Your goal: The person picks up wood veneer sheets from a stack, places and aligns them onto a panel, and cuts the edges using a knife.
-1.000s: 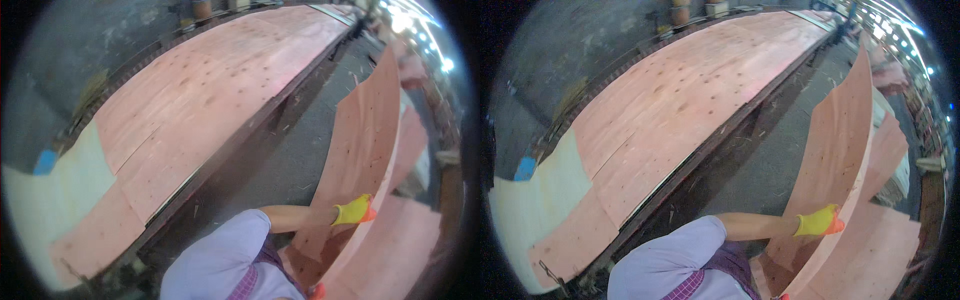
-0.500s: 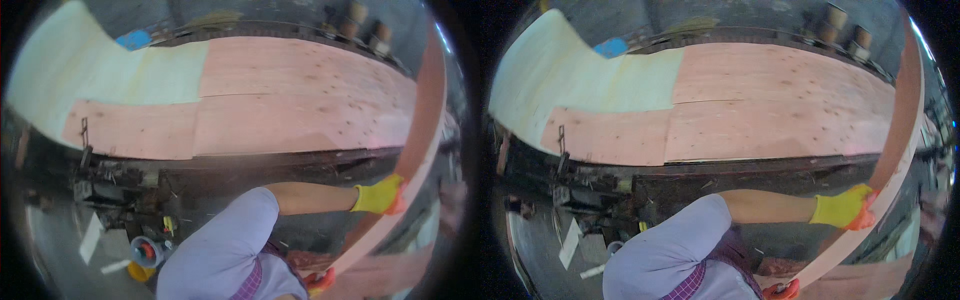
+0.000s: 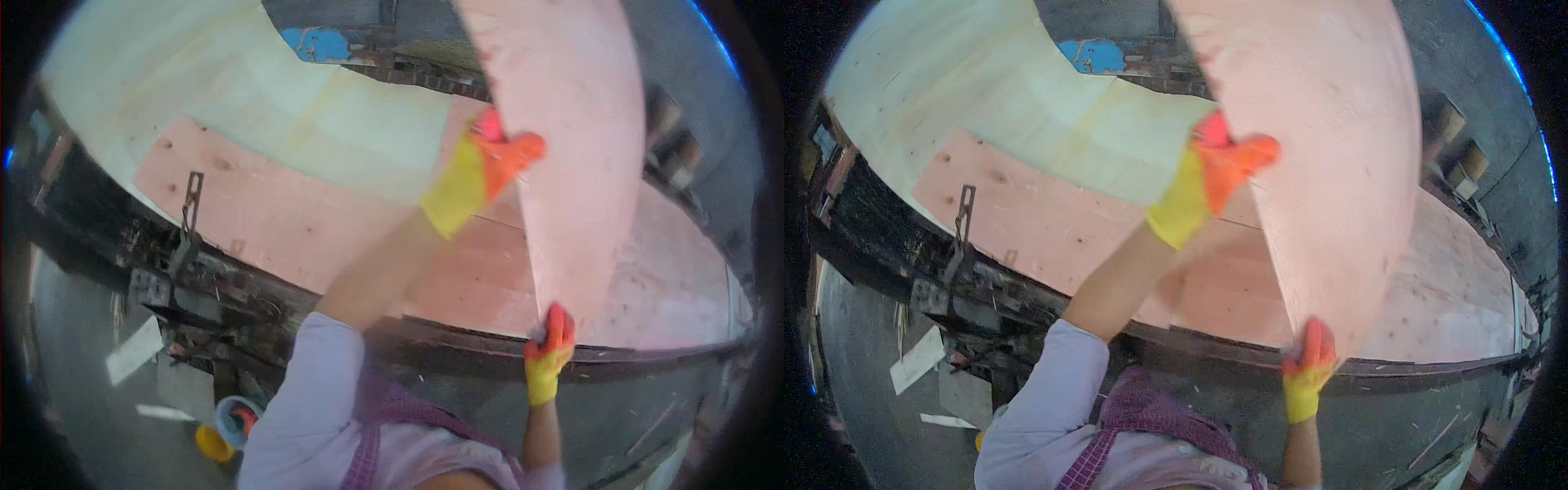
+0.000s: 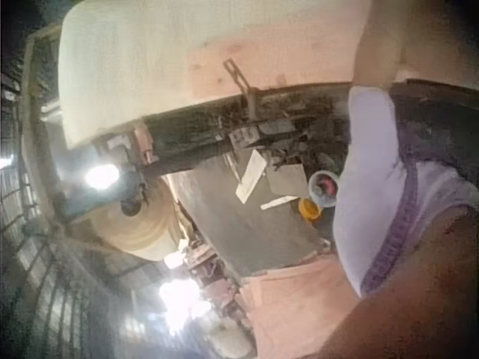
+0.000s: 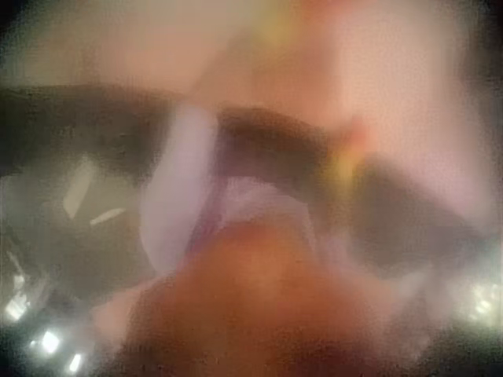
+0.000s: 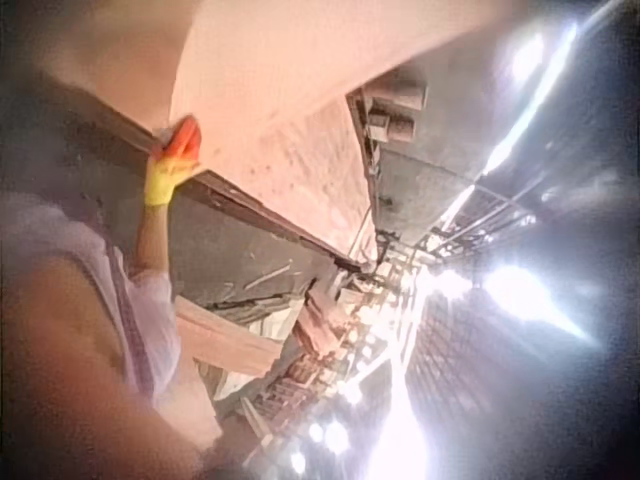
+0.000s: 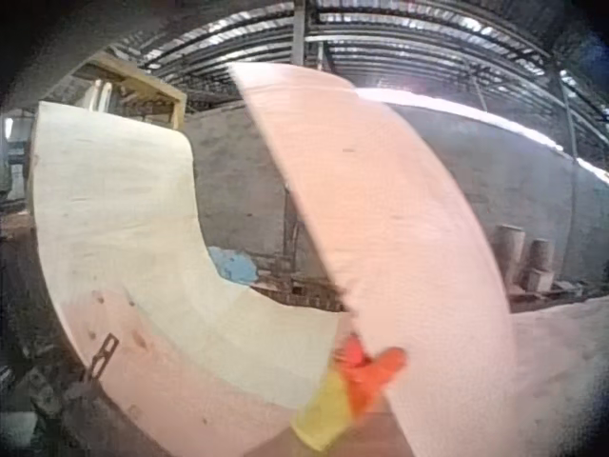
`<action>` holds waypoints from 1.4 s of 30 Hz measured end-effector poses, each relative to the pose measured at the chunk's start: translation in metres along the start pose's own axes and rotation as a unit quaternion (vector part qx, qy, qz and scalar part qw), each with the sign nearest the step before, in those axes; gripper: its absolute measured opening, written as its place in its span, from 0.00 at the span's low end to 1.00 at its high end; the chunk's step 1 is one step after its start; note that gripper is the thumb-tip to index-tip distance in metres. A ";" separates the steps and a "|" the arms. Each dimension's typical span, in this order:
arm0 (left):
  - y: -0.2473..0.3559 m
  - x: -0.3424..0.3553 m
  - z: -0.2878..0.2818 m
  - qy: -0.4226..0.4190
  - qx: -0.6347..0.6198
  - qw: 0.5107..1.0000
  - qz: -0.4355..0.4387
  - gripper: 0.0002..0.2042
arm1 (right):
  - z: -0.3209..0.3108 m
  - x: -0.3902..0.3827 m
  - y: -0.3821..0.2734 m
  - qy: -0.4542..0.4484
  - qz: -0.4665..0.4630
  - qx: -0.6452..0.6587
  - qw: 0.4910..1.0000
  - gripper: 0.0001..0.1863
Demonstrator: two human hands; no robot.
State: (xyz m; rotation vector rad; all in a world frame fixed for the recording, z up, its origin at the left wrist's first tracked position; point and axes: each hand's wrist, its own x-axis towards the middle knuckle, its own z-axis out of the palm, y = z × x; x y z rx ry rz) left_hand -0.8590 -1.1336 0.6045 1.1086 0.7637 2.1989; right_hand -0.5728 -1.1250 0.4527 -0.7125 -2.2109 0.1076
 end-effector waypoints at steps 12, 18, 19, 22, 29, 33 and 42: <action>0.027 0.115 -0.450 0.382 0.109 0.917 0.036 0.12 | 0.318 0.184 -0.115 -0.204 0.115 0.213 0.949 0.34; -0.014 0.068 -0.630 0.549 0.163 0.813 -0.106 0.17 | 0.450 0.071 -0.100 -0.161 0.354 0.475 0.789 0.38; -0.019 0.057 -0.641 0.566 0.150 0.802 -0.118 0.17 | 0.462 0.066 -0.102 -0.155 0.441 0.560 0.684 0.37; -0.015 0.022 -0.715 0.553 0.143 0.795 -0.203 0.16 | 0.497 0.090 -0.100 -0.217 0.517 0.619 0.550 0.35; -0.041 -0.024 -0.694 0.463 -0.008 0.870 -0.166 0.15 | 0.590 0.068 -0.069 -0.062 0.685 0.650 0.323 0.27; -0.017 -0.030 -0.744 0.486 0.050 0.847 -0.209 0.14 | 0.595 0.096 -0.096 0.044 0.693 0.653 0.301 0.21; -0.040 -0.026 -0.752 0.518 0.027 0.832 -0.198 0.11 | 0.595 0.173 -0.099 0.084 0.675 0.585 0.442 0.10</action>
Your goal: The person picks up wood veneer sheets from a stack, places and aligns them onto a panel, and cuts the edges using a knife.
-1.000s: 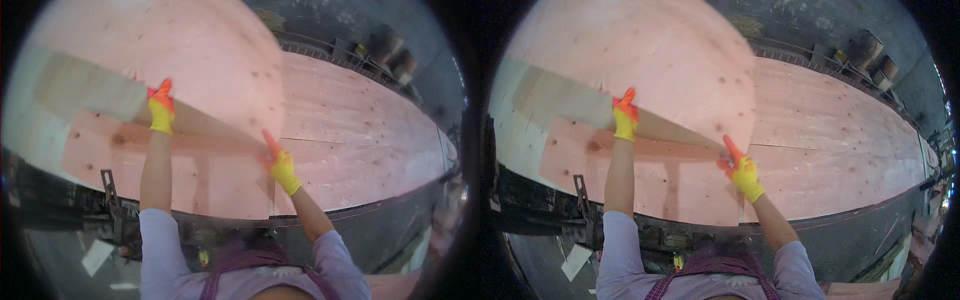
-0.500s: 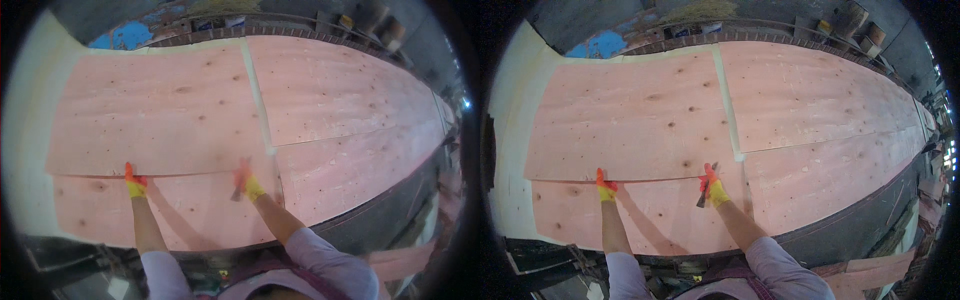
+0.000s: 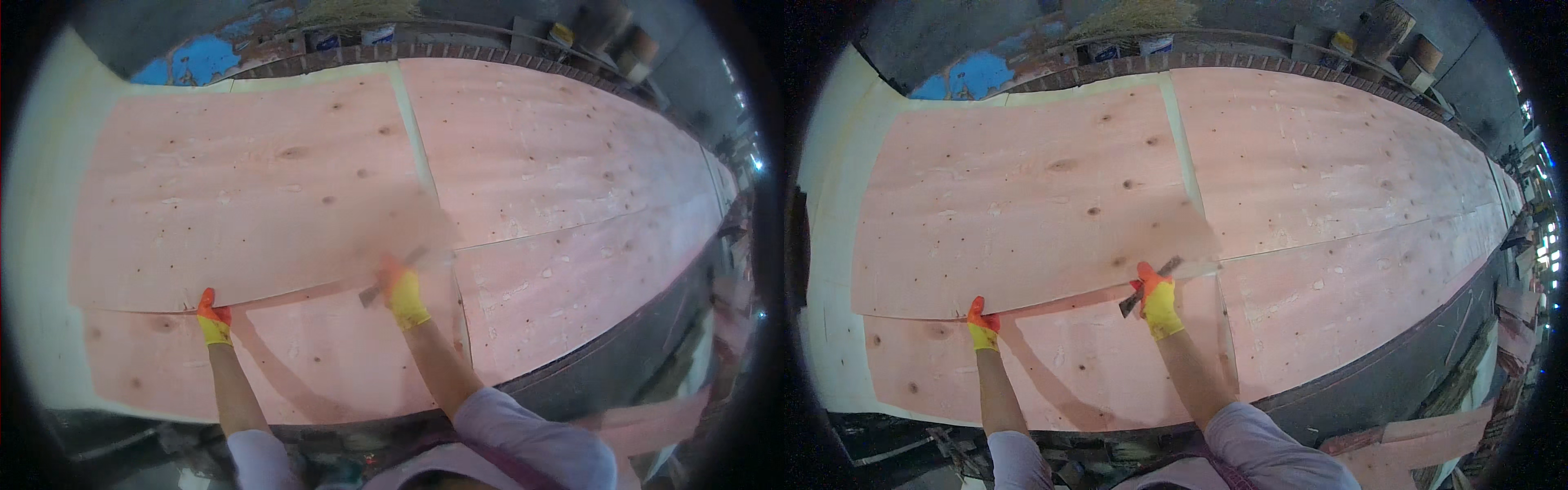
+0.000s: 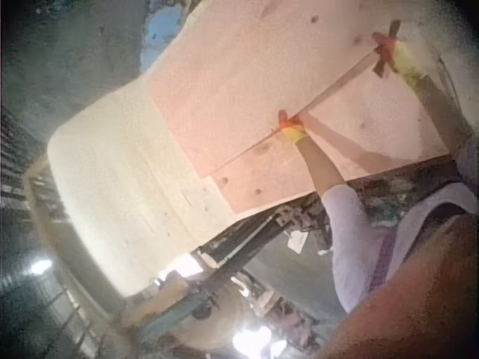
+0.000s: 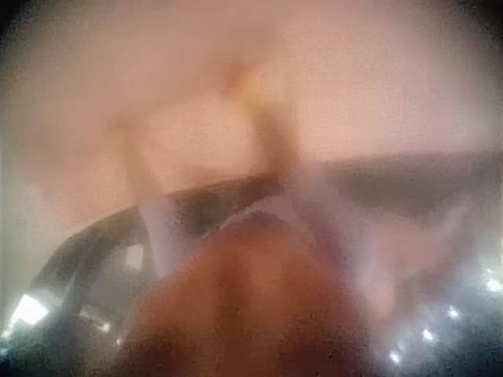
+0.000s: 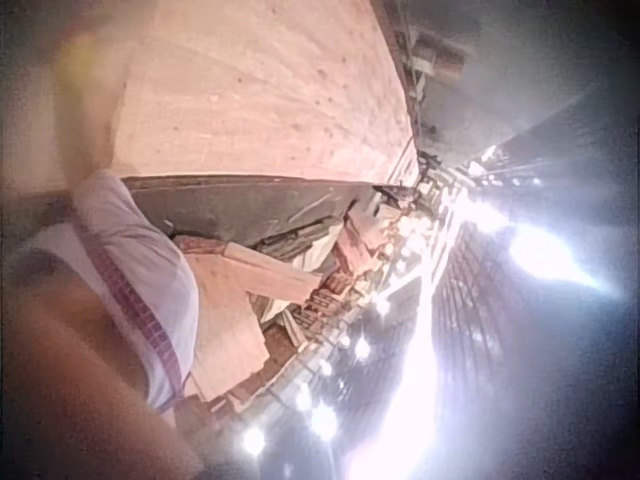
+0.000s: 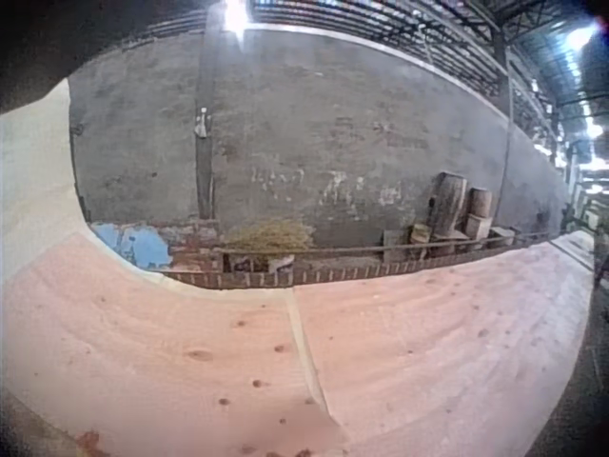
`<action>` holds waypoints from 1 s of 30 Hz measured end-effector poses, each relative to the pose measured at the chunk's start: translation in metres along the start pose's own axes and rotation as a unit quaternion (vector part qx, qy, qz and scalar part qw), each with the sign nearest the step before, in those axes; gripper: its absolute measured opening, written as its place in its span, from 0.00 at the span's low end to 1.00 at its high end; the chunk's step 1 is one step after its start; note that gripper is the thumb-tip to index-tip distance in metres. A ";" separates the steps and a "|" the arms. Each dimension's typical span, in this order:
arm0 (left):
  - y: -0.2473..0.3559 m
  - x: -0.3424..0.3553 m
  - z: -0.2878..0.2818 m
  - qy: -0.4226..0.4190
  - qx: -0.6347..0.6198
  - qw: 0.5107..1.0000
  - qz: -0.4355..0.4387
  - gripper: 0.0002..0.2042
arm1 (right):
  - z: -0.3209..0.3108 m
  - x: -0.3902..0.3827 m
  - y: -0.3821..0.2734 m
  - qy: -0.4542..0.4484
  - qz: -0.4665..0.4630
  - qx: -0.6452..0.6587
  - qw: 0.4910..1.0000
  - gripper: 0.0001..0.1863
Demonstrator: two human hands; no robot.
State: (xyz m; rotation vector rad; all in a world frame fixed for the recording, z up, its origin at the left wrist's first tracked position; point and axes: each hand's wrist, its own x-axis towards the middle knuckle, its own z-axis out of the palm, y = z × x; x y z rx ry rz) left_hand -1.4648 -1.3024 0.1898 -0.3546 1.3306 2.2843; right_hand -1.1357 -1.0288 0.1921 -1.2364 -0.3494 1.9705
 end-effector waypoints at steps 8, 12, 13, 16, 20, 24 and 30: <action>0.008 -0.050 0.052 -0.181 -0.088 0.979 -0.020 0.16 | 0.050 -0.073 -0.078 -0.174 -0.133 0.095 0.971 0.18; -0.021 -0.048 0.083 -0.180 -0.078 0.980 -0.036 0.15 | 0.005 -0.012 -0.089 -0.155 -0.272 -0.030 0.949 0.21; -0.024 -0.047 0.096 -0.140 -0.056 0.988 -0.038 0.12 | 0.002 -0.005 -0.095 -0.101 -0.227 -0.142 0.958 0.19; -0.050 -0.002 0.081 -0.118 -0.034 0.992 -0.023 0.13 | -0.028 0.067 -0.058 -0.038 -0.253 -0.108 0.961 0.13; -0.064 0.023 0.060 -0.026 0.047 0.999 0.001 0.17 | -0.096 0.138 0.009 -0.047 -0.114 -0.030 0.992 0.09; -0.055 0.018 0.057 -0.050 0.059 0.997 0.002 0.17 | -0.091 0.126 0.023 -0.081 -0.170 -0.118 0.975 0.09; -0.059 0.064 0.021 -0.014 0.068 0.997 -0.026 0.22 | -0.080 0.119 0.017 -0.127 -0.055 -0.067 0.988 0.09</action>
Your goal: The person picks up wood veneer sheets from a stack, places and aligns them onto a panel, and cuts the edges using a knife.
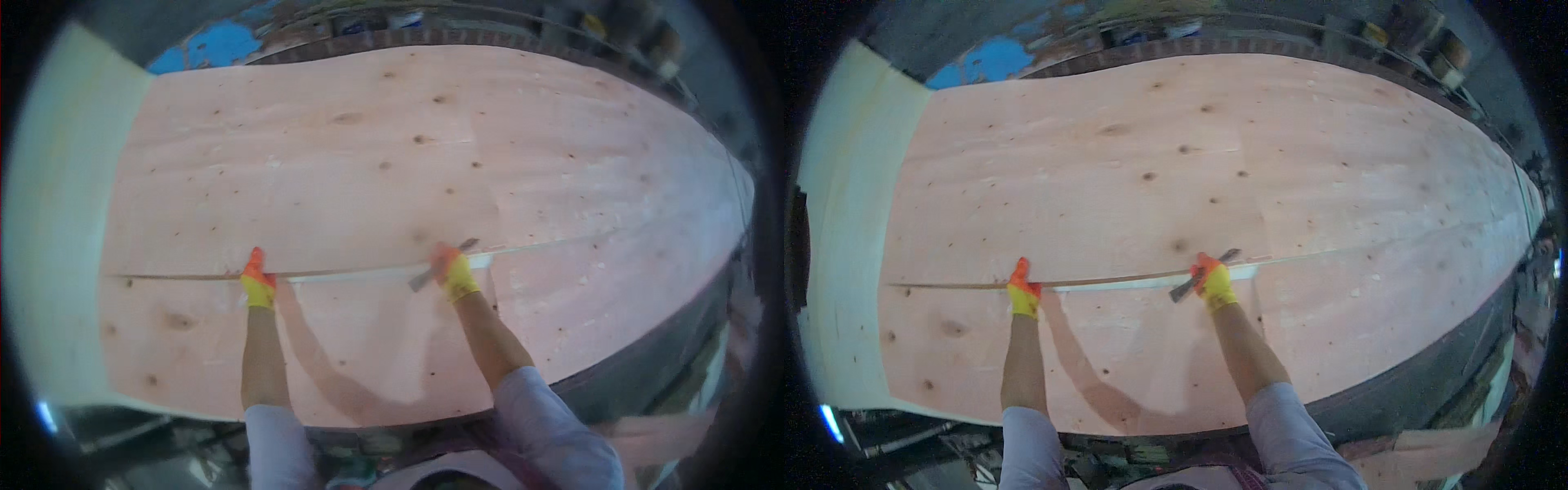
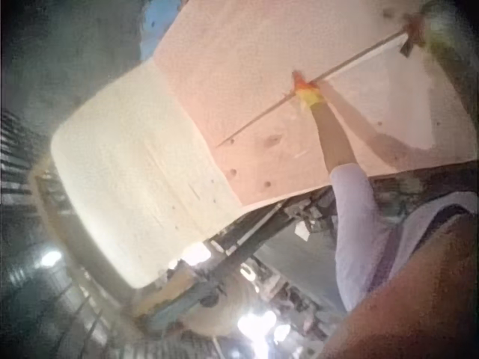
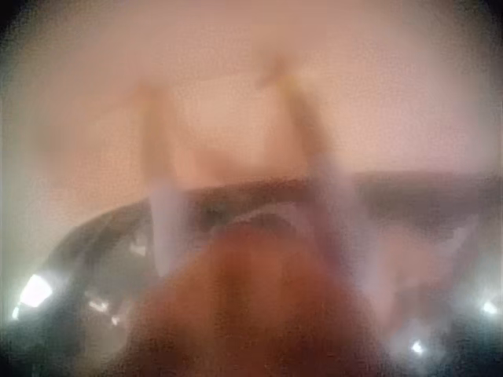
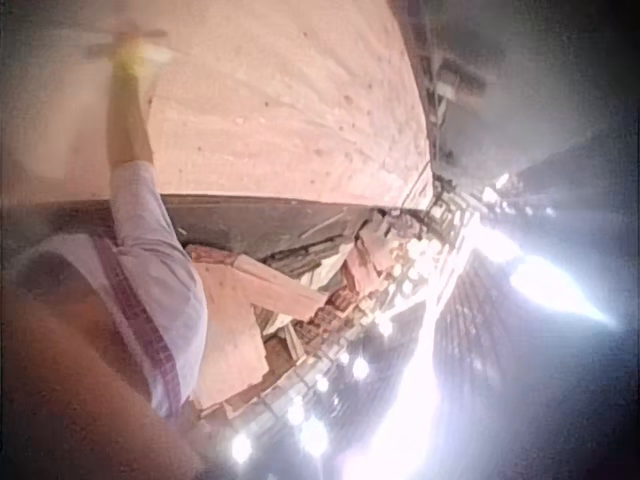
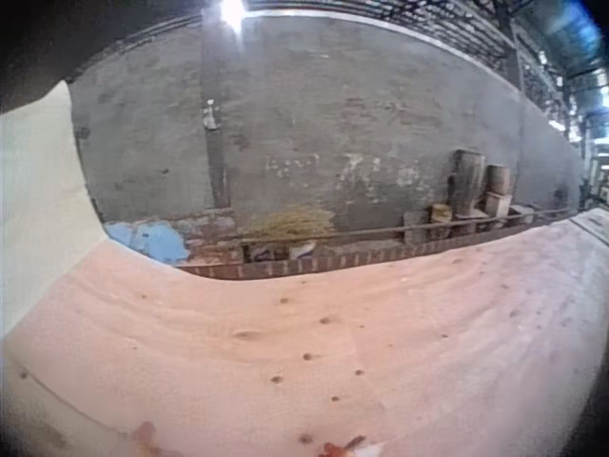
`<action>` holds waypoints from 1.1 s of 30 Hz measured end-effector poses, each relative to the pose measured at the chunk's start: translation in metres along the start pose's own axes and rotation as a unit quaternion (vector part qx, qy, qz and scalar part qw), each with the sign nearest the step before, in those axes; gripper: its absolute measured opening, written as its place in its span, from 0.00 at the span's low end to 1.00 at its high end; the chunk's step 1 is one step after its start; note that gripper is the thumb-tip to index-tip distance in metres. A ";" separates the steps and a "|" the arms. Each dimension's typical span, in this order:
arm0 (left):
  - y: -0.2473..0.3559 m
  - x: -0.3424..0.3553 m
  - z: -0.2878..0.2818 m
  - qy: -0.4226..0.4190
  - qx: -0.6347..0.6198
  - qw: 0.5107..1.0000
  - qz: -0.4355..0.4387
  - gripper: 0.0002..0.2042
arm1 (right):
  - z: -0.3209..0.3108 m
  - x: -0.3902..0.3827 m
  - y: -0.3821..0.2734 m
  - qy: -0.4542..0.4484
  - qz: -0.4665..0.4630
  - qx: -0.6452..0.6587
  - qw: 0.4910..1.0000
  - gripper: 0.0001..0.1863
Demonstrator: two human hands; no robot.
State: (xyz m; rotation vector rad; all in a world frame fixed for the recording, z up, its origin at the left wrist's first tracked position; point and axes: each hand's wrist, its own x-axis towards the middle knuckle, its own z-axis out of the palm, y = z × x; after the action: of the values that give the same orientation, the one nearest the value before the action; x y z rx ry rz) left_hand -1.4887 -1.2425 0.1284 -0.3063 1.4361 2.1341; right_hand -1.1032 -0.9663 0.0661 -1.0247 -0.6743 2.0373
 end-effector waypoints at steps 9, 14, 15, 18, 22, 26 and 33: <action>-0.065 0.059 -0.042 -0.040 0.169 0.982 0.069 0.14 | 0.014 0.005 -0.005 0.226 0.117 0.051 0.966 0.10; -0.064 0.069 -0.072 -0.030 0.134 0.985 0.103 0.17 | 0.047 0.004 0.002 0.271 0.065 -0.017 0.960 0.12; -0.060 0.064 -0.059 -0.014 0.088 0.994 0.056 0.18 | 0.053 -0.004 -0.004 0.265 0.070 -0.026 0.961 0.12; -0.050 0.023 0.009 0.082 -0.028 0.995 0.054 0.24 | 0.059 -0.021 -0.027 0.273 0.093 -0.009 0.957 0.12; -0.022 -0.014 0.040 0.166 -0.090 0.973 0.135 0.35 | 0.021 0.002 0.003 0.221 0.051 0.019 0.974 0.13; 0.000 -0.049 0.088 0.176 -0.108 0.960 0.190 0.37 | 0.012 0.002 0.000 0.198 0.082 0.019 0.977 0.16; -0.032 0.023 0.007 0.230 0.013 0.971 0.068 0.27 | 0.023 -0.003 0.008 0.250 0.063 -0.074 0.963 0.14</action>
State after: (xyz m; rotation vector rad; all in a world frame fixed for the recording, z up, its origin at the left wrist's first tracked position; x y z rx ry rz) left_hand -1.4889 -1.2202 0.0954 -0.7523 1.7822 2.2460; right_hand -1.1244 -0.9756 0.0744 -1.6308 -0.5029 1.7401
